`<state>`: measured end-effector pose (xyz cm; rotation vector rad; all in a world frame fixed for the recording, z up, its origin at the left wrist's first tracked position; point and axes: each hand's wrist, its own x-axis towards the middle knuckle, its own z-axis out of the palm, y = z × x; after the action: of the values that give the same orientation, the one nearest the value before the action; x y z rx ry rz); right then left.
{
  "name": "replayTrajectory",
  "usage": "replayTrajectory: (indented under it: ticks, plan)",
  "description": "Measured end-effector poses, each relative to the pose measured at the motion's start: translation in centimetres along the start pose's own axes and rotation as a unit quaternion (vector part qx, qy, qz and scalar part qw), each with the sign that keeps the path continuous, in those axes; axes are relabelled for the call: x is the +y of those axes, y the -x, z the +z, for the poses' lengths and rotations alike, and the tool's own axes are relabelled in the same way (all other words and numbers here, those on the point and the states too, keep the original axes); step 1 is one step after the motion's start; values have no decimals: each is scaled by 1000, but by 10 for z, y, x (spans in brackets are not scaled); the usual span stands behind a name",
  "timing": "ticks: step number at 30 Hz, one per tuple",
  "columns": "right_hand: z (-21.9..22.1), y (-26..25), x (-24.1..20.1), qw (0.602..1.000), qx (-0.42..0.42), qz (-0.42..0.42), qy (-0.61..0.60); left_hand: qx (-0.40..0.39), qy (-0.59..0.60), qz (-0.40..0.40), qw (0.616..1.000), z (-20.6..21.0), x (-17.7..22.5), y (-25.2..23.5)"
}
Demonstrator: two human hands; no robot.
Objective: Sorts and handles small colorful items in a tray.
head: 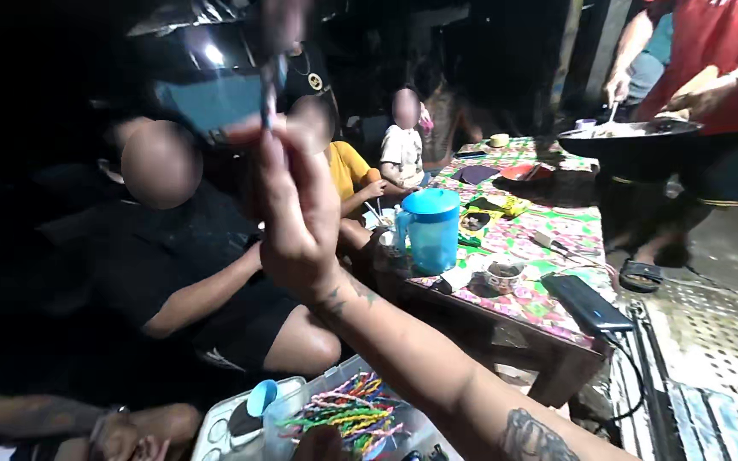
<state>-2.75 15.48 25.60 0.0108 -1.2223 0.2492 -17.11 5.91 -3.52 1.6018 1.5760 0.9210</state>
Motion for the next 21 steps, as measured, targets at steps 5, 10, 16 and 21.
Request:
replayTrajectory:
  ticks: [5, 10, 16, 21]
  plan:
    - [11, 98, 58, 920, -192, 313, 137, 36, 115, -28, 992, -9, 16, 18]
    - [4, 102, 36, 977, -95, 169, 90, -93, -65, 57, 992, -13, 5, 15]
    - [-10, 114, 54, 901, -179, 377, 118, -251, -220, 80, 939, -12, 1, 10]
    - [-5, 102, 31, 905, -200, 374, 40, -296, -198, 44, 933, 0, 2, 4]
